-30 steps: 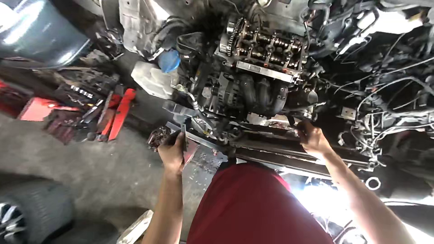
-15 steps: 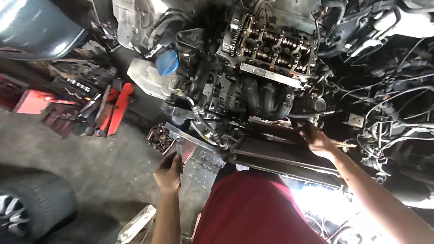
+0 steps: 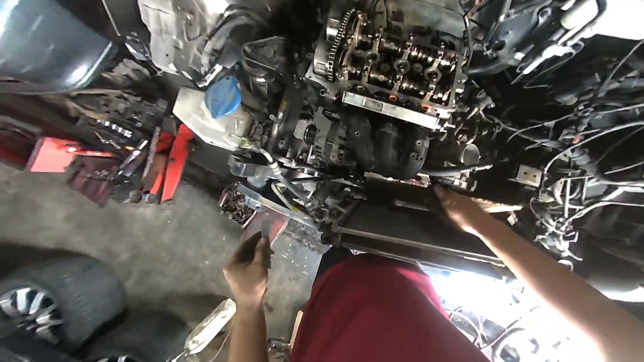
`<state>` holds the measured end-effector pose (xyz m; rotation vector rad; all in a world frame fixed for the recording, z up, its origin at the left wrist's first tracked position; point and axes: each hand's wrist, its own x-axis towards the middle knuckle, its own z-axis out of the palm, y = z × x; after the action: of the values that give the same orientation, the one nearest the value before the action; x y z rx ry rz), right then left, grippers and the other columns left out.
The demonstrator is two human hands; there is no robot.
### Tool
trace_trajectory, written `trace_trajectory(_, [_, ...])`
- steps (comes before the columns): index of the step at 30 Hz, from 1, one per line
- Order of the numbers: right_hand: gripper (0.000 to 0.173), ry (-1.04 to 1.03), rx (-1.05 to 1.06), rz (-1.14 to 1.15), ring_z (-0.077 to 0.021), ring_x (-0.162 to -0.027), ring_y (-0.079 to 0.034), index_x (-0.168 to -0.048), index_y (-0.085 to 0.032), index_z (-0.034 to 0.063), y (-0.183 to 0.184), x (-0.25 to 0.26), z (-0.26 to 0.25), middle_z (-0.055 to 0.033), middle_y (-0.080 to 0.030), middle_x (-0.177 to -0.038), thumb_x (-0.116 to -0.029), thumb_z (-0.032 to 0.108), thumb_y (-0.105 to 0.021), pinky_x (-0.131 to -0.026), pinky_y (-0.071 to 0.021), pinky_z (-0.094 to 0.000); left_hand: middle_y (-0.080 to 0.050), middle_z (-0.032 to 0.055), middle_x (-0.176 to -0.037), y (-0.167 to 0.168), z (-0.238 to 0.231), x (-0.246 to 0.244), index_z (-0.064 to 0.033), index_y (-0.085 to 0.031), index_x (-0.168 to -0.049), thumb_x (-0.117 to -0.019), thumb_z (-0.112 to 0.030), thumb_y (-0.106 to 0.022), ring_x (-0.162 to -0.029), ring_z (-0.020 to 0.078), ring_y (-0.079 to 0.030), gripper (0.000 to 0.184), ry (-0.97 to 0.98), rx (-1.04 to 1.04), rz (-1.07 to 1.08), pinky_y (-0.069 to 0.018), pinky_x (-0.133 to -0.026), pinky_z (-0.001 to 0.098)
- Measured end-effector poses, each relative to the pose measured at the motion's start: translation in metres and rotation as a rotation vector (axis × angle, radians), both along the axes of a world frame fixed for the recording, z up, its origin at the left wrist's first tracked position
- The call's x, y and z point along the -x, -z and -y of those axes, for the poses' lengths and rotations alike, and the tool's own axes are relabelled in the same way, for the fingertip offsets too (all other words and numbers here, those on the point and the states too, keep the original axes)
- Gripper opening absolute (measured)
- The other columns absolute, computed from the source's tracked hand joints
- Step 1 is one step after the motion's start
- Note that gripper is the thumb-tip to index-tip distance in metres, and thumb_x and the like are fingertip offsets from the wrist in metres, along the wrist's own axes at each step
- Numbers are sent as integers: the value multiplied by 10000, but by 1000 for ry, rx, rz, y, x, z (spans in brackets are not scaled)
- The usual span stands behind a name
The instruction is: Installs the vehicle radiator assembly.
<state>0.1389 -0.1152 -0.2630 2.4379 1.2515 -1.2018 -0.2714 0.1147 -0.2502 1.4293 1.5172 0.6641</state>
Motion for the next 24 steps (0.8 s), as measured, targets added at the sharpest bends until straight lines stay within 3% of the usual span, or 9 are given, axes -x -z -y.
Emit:
trace_trajectory(3, [660, -61, 22, 45, -502, -1109, -648, -1575, -375, 131, 3, 0, -3, -299, -621, -1276, -982, 204, -654, -900, -524, -660, -707, -11, -825, -12, 4, -4, 68, -664, -1134, -951, -66, -665, -598, -9, -632, 227, 74, -59, -29, -557, -542, 170])
trace_trajectory(8, [264, -148, 157, 111, -493, -1053, -667, -1263, -625, -10, -1, 2, -8, -278, -675, -1154, -1038, 81, -520, -849, -529, -648, -726, -17, -854, -25, 10, -17, 64, -668, -1123, -937, -46, -662, -648, -6, -661, 216, 147, -107, -18, -582, -603, 169])
trace_trajectory(11, [267, -152, 204, 104, -479, -1063, -663, -1248, -643, -1, -15, 6, -6, -263, -674, -1175, -1036, 53, -489, -856, -519, -645, -737, -17, -875, -29, 12, -19, 67, -670, -1119, -937, -52, -660, -664, -8, -670, 217, 192, -142, -10, -587, -612, 168])
trace_trajectory(13, [301, -136, 100, 151, -460, -1073, -671, -1291, -647, 26, -35, 8, 3, -240, -680, -1208, -1048, 79, -478, -868, -521, -626, -739, -8, -911, -34, 14, -22, 74, -670, -1122, -941, -69, -663, -700, -27, -670, 231, 226, -171, -27, -586, -645, 157])
trace_trajectory(14, [283, -145, 3, 197, -437, -1051, -683, -1256, -674, 44, -41, 9, 12, -215, -695, -1188, -1035, 82, -502, -860, -531, -607, -742, 0, -926, -37, 16, -23, 81, -671, -1122, -940, -77, -663, -719, -40, -671, 241, 247, -190, -43, -585, -663, 148])
trace_trajectory(17, [205, -228, -435, 359, -400, -846, -726, -1019, -748, 21, -37, 14, 40, -184, -738, -974, -854, -66, -664, -698, -575, -562, -747, 43, -960, -44, 18, -34, 97, -678, -1103, -948, -117, -668, -788, -42, -688, 264, 389, -261, -89, -589, -731, 145])
trace_trajectory(19, [211, -238, -525, 404, -383, -773, -719, -987, -754, 14, -31, 9, 43, -176, -736, -920, -814, -84, -686, -664, -571, -544, -753, 88, -988, -46, 19, -51, 92, -698, -1088, -963, -161, -661, -856, 3, -710, 285, 586, -319, -69, -600, -801, 186])
trace_trajectory(22, [171, -221, -591, 451, -372, -712, -707, -956, -740, -6, -18, 0, 42, -183, -719, -852, -800, -70, -714, -626, -558, -521, -744, 102, -959, -51, 31, -97, 7, -745, -1074, -974, -229, -643, -831, 74, -701, 276, 904, -408, -47, -596, -779, 233])
trace_trajectory(24, [139, -223, -632, 465, -364, -702, -702, -934, -724, -7, -13, -3, 43, -179, -702, -827, -802, -52, -712, -605, -554, -510, -753, 140, -997, -56, 44, -137, -34, -754, -1131, -985, -250, -608, -854, 180, -728, 298, 1103, -499, -85, -600, -775, 321])
